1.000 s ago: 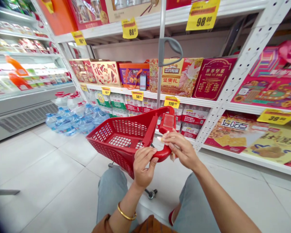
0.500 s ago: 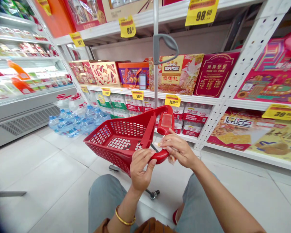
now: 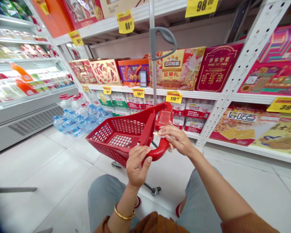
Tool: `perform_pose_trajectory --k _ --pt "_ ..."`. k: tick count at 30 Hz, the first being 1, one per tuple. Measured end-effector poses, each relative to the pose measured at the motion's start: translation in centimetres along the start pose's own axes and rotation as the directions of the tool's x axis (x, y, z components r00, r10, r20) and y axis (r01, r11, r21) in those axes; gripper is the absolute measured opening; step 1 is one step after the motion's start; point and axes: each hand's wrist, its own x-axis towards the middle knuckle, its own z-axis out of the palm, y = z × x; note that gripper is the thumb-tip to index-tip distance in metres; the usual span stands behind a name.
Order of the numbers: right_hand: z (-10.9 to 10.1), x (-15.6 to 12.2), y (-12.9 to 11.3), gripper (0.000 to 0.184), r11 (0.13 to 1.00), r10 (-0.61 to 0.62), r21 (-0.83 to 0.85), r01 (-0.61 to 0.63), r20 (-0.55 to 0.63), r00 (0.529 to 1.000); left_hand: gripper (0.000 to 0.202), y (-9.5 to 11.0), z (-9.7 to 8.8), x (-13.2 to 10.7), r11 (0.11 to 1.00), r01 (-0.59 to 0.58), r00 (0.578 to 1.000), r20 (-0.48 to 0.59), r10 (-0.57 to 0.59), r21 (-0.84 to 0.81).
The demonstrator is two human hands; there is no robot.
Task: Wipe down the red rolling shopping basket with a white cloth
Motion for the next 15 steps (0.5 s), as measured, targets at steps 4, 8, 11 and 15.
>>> perform_pose_trajectory --k 4,8,11,15 --pt "0.7 0.0 -1.2 0.025 1.000 -0.008 -0.026 0.007 -0.026 1.000 0.016 0.0 -0.6 -0.1 1.000 0.017 1.000 -0.021 -0.017 0.003" --pt "1.3 0.1 -2.1 0.025 0.998 -0.005 -0.060 0.003 -0.040 0.999 0.014 0.2 -1.3 -0.1 0.999 0.034 0.998 -0.043 -0.035 -0.011" --pt "1.8 0.1 -2.7 0.025 0.997 -0.011 -0.079 0.007 -0.045 0.999 0.013 0.1 -1.8 -0.2 0.997 0.074 0.996 -0.043 -0.074 -0.017" --pt "2.6 0.1 -3.7 0.024 0.993 0.008 -0.116 -0.017 -0.077 0.997 0.016 0.2 -2.4 -0.3 0.994 0.113 0.993 -0.026 -0.113 -0.008"
